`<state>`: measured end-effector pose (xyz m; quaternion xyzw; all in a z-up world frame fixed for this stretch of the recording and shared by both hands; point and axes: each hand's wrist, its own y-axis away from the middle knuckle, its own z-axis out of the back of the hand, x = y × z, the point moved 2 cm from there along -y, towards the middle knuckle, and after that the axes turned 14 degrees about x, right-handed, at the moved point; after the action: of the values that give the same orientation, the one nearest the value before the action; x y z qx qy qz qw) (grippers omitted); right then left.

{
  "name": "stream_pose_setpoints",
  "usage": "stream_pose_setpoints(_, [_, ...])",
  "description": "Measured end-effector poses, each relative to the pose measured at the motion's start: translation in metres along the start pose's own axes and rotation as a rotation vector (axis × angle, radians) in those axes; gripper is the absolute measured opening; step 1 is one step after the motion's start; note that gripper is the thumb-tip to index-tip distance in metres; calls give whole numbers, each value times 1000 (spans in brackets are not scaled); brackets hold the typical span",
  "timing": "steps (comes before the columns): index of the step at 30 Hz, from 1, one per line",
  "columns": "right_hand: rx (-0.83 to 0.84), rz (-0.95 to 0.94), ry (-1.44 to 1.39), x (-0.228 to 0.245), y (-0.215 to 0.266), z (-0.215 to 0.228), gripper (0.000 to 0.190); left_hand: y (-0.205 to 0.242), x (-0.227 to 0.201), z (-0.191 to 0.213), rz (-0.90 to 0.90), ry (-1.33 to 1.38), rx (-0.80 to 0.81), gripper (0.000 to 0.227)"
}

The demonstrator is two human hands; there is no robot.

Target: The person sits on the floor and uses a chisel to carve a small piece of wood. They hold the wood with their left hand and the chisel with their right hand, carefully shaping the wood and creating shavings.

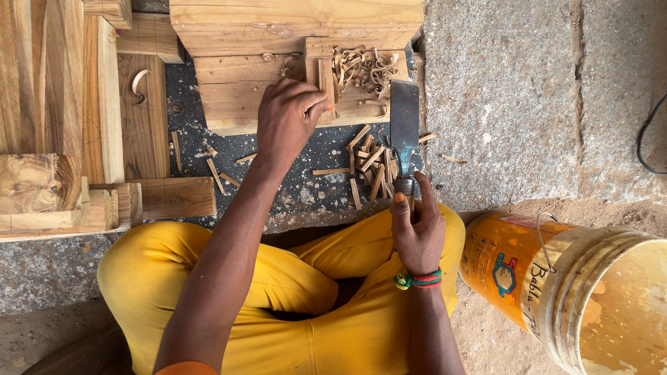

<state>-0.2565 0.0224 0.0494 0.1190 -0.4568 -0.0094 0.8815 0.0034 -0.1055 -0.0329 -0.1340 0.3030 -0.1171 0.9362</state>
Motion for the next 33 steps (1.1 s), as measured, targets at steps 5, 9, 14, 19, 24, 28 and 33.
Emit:
stream_pose_setpoints(5, [5, 1, 14, 1, 2, 0, 60, -6, -2, 7, 9, -112, 18, 28])
stream_pose_setpoints(9, [9, 39, 105, 3, 7, -2, 62, -7, -5, 18, 58, -120, 193, 36])
stream_pose_setpoints(14, [129, 85, -33, 10, 26, -32, 59, -4, -7, 30, 56, -296, 263, 58])
stream_pose_setpoints(19, [186, 57, 60, 29, 40, -57, 55, -5, -14, 30, 120, -236, 296, 52])
stream_pose_setpoints(24, [198, 226, 170, 40, 29, -60, 56, -3, -15, 26, 144, -250, 270, 46])
stream_pose_setpoints(28, [166, 170, 149, 45, 31, -64, 48, -2, -13, 18, 152, -240, 228, 46])
stream_pose_setpoints(33, [153, 139, 160, 49, 35, -68, 45, -2, -14, 11, 163, -240, 195, 42])
